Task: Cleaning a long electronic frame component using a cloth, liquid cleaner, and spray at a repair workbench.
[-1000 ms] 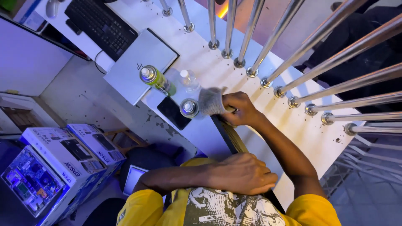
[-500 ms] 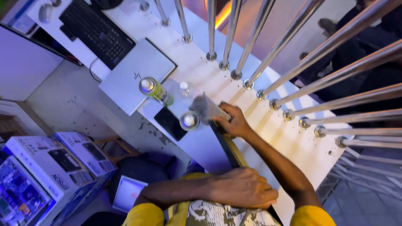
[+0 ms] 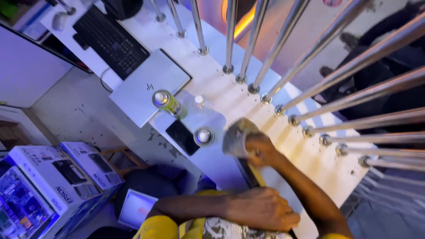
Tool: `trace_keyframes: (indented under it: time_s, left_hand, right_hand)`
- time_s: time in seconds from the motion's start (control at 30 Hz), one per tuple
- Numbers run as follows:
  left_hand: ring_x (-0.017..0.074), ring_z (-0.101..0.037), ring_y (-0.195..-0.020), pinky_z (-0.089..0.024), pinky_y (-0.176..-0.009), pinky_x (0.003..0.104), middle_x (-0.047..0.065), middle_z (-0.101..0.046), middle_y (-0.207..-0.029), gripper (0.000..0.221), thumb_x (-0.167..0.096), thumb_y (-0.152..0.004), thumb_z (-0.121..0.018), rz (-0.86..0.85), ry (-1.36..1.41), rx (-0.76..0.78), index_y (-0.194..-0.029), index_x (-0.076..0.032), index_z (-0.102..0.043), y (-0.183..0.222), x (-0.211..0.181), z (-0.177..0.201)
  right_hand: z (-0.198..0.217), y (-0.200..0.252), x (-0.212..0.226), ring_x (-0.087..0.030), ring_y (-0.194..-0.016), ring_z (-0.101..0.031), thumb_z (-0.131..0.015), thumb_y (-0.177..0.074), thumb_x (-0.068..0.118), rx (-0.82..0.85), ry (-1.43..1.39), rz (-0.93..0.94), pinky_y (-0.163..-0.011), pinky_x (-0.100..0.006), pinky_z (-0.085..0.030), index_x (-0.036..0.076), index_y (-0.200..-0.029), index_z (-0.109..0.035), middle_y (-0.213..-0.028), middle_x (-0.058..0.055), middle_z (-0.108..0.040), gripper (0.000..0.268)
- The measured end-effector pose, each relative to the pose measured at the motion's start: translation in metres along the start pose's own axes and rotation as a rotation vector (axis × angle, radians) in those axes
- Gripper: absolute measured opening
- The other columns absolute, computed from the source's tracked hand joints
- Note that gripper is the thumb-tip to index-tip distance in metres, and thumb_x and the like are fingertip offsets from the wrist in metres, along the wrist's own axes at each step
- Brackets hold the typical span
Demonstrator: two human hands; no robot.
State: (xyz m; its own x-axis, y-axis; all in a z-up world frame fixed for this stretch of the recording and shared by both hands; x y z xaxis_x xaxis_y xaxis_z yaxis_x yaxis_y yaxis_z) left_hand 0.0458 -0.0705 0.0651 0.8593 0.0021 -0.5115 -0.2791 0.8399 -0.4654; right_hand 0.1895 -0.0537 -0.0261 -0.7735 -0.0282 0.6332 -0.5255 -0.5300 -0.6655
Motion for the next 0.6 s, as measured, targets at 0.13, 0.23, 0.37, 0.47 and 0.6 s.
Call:
trace_keyframes:
  time_s: [0.13, 0.23, 0.37, 0.47, 0.6]
  left_hand:
    - [0.0304, -0.061, -0.061, -0.045, -0.058, 0.045, 0.008, -0.061, -0.069, 0.019, -0.017, -0.103, -0.057, -0.01, -0.084, -0.022, -0.085, -0.01, -0.056, 0.002, -0.004, 0.011]
    - [0.0319, -0.064, -0.069, -0.045, -0.064, 0.047, 0.012, -0.061, -0.077, 0.011, -0.012, -0.102, -0.05, 0.08, 0.251, 0.232, -0.095, -0.004, -0.054, 0.003, 0.004, 0.001]
    - [0.0282, -0.055, -0.06, -0.039, -0.057, 0.045, 0.008, -0.053, -0.067, 0.026, -0.017, -0.111, -0.049, -0.021, 0.111, 0.025, -0.087, -0.007, -0.05, 0.007, -0.008, 0.011]
    - [0.0288, -0.056, -0.061, -0.041, -0.059, 0.046, 0.009, -0.055, -0.067, 0.023, -0.015, -0.11, -0.051, -0.025, 0.092, 0.059, -0.089, -0.005, -0.054, 0.006, -0.003, 0.013]
    - [0.029, -0.059, -0.064, -0.046, -0.066, 0.043, 0.007, -0.056, -0.068, 0.023, -0.02, -0.108, -0.051, 0.01, 0.036, 0.03, -0.089, -0.008, -0.053, 0.01, -0.001, 0.002]
  right_hand:
    - [-0.018, -0.012, -0.023, -0.014, -0.052, -0.053, -0.051, -0.104, 0.037, -0.062, -0.084, -0.239, -0.052, -0.031, -0.04, 0.006, -0.098, -0.065, -0.064, 0.0, -0.056, 0.035]
    - [-0.018, 0.039, -0.051, -0.006, -0.06, -0.035, -0.067, -0.099, 0.034, -0.228, -0.303, -0.707, -0.057, -0.026, -0.025, 0.015, -0.072, -0.052, -0.065, 0.007, -0.038, 0.036]
    - [0.004, 0.007, 0.029, -0.011, -0.052, -0.042, -0.06, -0.086, 0.005, -0.18, -0.189, -0.382, -0.049, -0.028, -0.033, 0.01, -0.069, -0.057, -0.06, 0.003, -0.05, 0.019]
    - [0.011, -0.032, 0.062, -0.02, -0.046, -0.041, -0.047, -0.082, -0.003, -0.036, -0.094, -0.135, -0.045, -0.031, -0.033, 0.012, -0.075, -0.06, -0.062, -0.002, -0.05, 0.02]
    - [-0.009, -0.043, 0.011, -0.016, -0.048, -0.042, -0.049, -0.092, 0.005, -0.05, -0.066, -0.126, -0.047, -0.031, -0.031, 0.006, -0.076, -0.06, -0.061, -0.003, -0.05, 0.019]
Point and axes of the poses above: each hand's wrist, its own y-axis away from the middle knuckle, its own z-axis out of the back of the hand, x = y × z, the point moved 10 cm from there along -y, towards the middle knuckle
